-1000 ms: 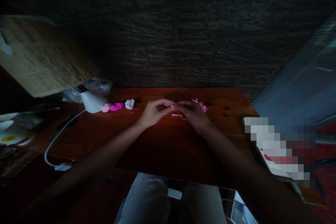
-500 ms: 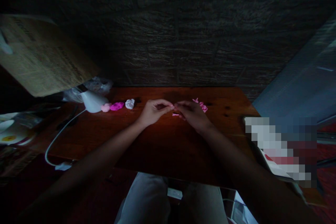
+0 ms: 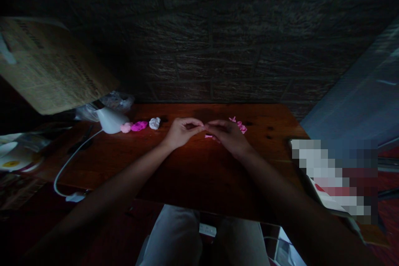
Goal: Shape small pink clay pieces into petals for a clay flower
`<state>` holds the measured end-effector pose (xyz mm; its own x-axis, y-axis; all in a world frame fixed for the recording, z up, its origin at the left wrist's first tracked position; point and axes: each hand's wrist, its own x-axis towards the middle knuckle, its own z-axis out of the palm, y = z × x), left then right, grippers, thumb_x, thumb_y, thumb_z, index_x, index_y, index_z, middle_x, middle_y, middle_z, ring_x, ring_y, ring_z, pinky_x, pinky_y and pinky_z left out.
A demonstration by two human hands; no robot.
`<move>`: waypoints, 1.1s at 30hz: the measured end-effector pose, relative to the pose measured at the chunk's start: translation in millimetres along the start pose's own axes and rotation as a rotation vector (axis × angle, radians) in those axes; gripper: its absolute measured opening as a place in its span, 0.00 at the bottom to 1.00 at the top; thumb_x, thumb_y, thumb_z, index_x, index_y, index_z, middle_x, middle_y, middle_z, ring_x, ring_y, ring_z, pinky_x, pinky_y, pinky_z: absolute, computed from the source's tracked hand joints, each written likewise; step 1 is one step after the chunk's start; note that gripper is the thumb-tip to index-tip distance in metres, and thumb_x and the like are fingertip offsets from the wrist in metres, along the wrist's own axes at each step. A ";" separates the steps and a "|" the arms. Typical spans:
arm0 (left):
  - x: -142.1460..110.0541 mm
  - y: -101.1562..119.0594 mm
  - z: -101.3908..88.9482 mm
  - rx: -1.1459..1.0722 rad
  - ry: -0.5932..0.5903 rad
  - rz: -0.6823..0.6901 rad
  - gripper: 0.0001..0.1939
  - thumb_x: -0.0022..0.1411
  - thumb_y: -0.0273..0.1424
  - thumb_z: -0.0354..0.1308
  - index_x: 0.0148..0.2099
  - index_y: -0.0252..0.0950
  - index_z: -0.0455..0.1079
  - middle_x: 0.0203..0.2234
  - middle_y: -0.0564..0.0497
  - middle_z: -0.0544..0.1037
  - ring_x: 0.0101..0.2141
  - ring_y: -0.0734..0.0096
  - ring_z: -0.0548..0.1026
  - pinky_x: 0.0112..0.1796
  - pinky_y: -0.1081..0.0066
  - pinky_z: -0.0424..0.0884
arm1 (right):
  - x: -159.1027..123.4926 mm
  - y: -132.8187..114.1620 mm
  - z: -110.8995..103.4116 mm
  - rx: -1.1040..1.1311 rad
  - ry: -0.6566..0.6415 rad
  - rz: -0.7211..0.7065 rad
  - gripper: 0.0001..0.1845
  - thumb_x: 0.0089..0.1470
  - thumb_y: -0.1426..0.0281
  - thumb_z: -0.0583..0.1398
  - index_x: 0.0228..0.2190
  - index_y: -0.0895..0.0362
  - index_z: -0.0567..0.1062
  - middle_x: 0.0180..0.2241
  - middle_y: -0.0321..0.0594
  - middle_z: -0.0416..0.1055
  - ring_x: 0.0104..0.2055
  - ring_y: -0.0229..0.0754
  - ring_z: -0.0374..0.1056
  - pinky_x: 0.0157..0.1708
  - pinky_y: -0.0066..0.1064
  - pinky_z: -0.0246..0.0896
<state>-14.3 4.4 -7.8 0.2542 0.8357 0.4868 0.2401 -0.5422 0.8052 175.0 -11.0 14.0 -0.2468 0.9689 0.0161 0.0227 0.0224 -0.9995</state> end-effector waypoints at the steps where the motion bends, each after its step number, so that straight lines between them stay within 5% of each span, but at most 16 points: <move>1: -0.1 -0.4 -0.4 0.005 0.012 -0.006 0.05 0.60 0.31 0.66 0.35 0.35 0.79 0.32 0.49 0.85 0.33 0.71 0.81 0.40 0.70 0.78 | 0.0 0.3 -0.1 -0.004 -0.004 -0.004 0.15 0.43 0.56 0.70 0.31 0.53 0.83 0.27 0.36 0.77 0.25 0.35 0.65 0.26 0.29 0.58; 14: -0.4 2.2 0.2 -0.029 0.045 -0.031 0.05 0.57 0.31 0.68 0.31 0.35 0.78 0.29 0.49 0.84 0.30 0.73 0.79 0.36 0.71 0.75 | 1.4 2.8 -1.6 -0.090 -0.031 -0.039 0.17 0.46 0.54 0.69 0.33 0.55 0.82 0.26 0.37 0.77 0.25 0.36 0.66 0.26 0.30 0.60; 25: -1.0 0.4 4.9 -0.024 0.019 0.165 0.06 0.57 0.30 0.69 0.31 0.34 0.76 0.38 0.45 0.83 0.39 0.70 0.80 0.43 0.68 0.75 | 2.4 6.0 -2.8 -0.107 -0.089 -0.064 0.21 0.46 0.53 0.69 0.36 0.56 0.83 0.29 0.39 0.79 0.27 0.38 0.68 0.28 0.31 0.62; 33: -1.3 1.4 6.4 -0.086 -0.025 0.045 0.08 0.55 0.29 0.70 0.37 0.34 0.76 0.35 0.48 0.83 0.35 0.73 0.79 0.39 0.72 0.75 | 1.7 2.3 -3.2 -0.161 -0.100 -0.077 0.22 0.48 0.49 0.67 0.29 0.56 0.81 0.25 0.37 0.75 0.26 0.37 0.66 0.27 0.30 0.59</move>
<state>-8.3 2.0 -9.4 0.2863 0.8076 0.5156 0.1471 -0.5688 0.8092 177.7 -8.5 11.8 -0.3486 0.9338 0.0810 0.1531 0.1420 -0.9780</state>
